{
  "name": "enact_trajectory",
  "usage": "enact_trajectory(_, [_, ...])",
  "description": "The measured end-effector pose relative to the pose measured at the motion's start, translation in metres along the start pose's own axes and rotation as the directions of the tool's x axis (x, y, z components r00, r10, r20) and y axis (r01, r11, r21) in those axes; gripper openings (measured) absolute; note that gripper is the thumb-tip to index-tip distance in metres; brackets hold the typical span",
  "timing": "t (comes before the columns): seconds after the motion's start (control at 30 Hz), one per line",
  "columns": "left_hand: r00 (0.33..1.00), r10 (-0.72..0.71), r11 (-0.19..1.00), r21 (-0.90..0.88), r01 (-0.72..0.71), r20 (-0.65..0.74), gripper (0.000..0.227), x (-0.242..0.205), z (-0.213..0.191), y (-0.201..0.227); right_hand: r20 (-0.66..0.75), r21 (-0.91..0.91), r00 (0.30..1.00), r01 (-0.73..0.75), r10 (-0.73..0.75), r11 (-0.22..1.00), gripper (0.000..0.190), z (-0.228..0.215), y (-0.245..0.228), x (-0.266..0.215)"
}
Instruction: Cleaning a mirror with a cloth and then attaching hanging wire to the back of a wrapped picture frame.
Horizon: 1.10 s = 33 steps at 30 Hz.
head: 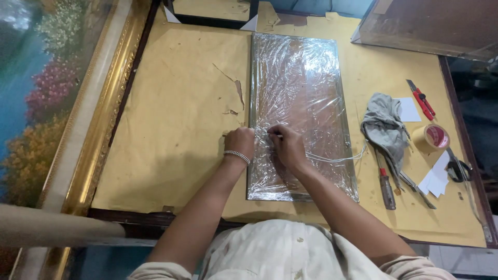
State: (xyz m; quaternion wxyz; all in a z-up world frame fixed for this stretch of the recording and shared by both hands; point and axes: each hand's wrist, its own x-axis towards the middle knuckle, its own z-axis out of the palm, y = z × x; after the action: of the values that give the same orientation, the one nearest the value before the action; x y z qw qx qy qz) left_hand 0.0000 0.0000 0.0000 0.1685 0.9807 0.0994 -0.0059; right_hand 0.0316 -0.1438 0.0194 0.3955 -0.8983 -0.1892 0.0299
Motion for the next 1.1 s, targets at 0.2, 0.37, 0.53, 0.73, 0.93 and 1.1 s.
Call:
enact_trajectory(0.2, [1.0, -0.023, 0.997, 0.07, 0.024, -0.013, 0.01, 0.007, 0.009, 0.007, -0.046, 0.012, 0.998, 0.04, -0.039, 0.999, 0.011, 0.008, -0.001, -0.002])
enact_trajectory(0.37, [0.983, -0.156, 0.976, -0.169, 0.137, -0.102, 0.011, -0.005, 0.002, 0.004, 0.045, -0.011, 0.997, -0.07, 0.07, 0.997, 0.013, -0.002, -0.037, -0.015])
enact_trajectory(0.53, [0.96, -0.218, 0.924, -0.353, 0.145, -0.177, 0.009, -0.016, 0.011, -0.01, 0.071, -0.078, 0.992, -0.101, 0.106, 0.992, 0.021, 0.005, -0.028, -0.008])
enact_trajectory(0.73, [0.952, -0.21, 0.93, -0.347, 0.125, -0.221, 0.008, -0.013, 0.024, -0.019, 0.107, -0.15, 0.984, -0.125, 0.142, 0.981, 0.02, 0.006, -0.031, -0.007])
enact_trajectory(0.93, [0.951, -0.199, 0.923, -0.372, 0.101, -0.238, 0.008, -0.019, 0.014, -0.018, 0.117, -0.181, 0.982, -0.128, 0.15, 0.975, 0.023, 0.013, -0.018, 0.004])
enact_trajectory(1.1, [0.959, -0.213, 0.894, -0.432, 0.115, -0.185, 0.007, -0.022, -0.002, -0.018, 0.114, -0.206, 0.981, -0.128, 0.154, 0.97, 0.023, 0.019, -0.017, 0.009])
